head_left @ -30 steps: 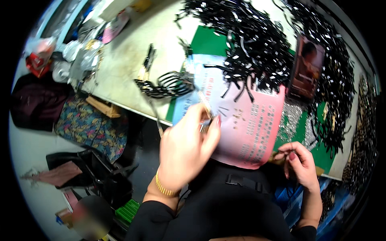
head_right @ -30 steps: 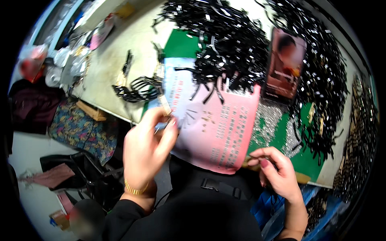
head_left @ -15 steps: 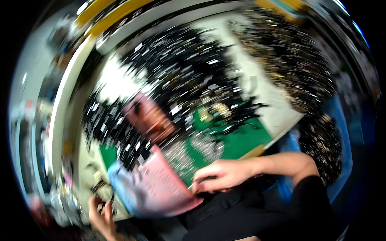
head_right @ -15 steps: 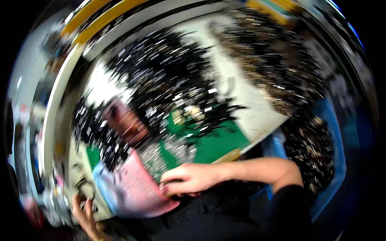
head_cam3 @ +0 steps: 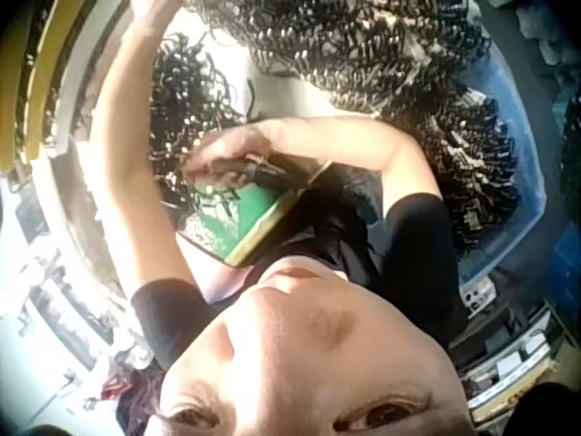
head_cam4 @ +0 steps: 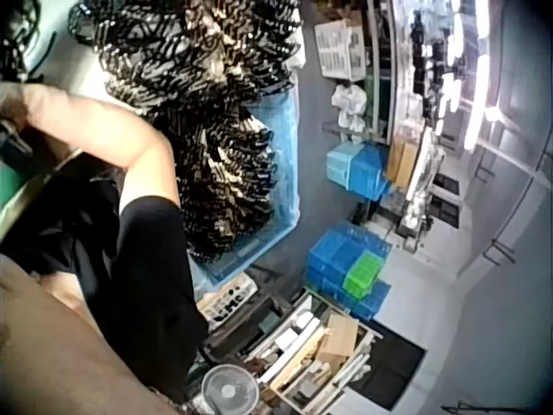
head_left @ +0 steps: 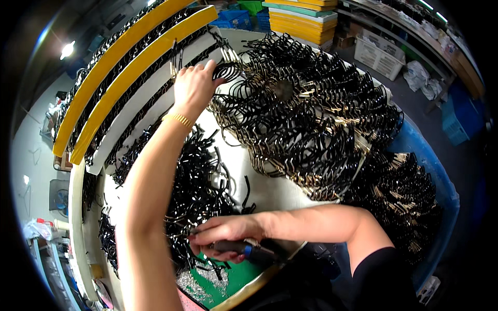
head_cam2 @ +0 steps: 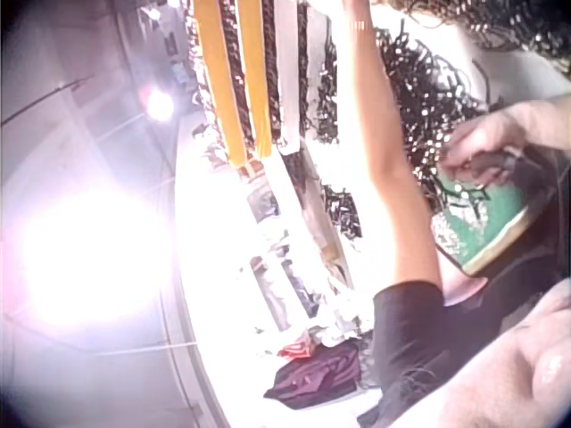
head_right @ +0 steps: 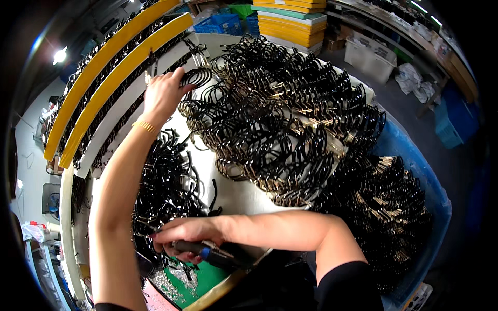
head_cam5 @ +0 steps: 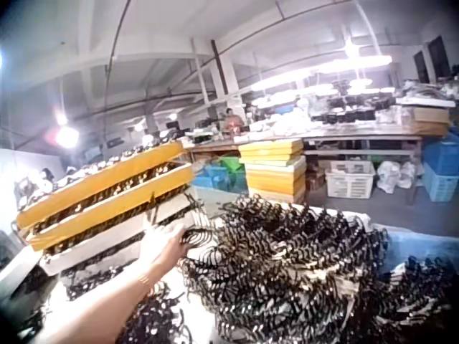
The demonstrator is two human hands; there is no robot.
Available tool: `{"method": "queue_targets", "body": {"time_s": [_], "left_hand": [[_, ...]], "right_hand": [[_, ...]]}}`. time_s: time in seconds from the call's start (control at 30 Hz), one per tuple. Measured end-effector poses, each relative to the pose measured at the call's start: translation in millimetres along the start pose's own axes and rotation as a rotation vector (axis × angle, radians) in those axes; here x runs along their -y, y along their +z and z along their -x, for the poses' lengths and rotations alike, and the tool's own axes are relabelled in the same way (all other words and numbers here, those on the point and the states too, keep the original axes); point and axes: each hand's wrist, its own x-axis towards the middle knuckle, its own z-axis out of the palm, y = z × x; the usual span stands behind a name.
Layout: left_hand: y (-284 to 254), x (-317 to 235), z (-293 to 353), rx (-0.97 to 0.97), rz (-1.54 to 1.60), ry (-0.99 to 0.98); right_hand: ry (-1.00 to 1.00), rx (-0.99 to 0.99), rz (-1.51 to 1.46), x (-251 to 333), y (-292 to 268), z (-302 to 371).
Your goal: The person assembles eyeglasses by attaching black plastic temples to eyeglass frames using a screwdriver. They repeatedly pick up temples and frames, align the hinge, and tighten screws. Completed glasses are placed on the table.
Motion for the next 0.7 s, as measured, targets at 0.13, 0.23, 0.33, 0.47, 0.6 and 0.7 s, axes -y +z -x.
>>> {"method": "queue_targets", "body": {"time_s": [0.13, 0.23, 0.33, 0.47, 0.6, 0.7], "left_hand": [[60, -1, -20, 0.544, 0.459, -0.196], [68, -32, -15, 0.271, 0.805, -0.156], [41, -29, -27, 0.690, 0.651, -0.131], [37, -20, 3, 0.304, 0.231, 0.142], [-56, -22, 63, 0.101, 0.508, -0.042], [-140, -12, 156, 0.114, 0.427, -0.133]], "right_hand": [[0.024, -0.110, -0.127, -5, -2, -6], [-0.024, -0.199, -0.167, -9, -12, 1], [0.015, -0.295, -0.068, -1, -4, 4], [-0.140, -0.393, -0.040, 10, -2, 3], [-0.261, -0.390, -0.074, 22, -24, 10], [-0.322, -0.193, -0.128, 26, -31, 9]]}}
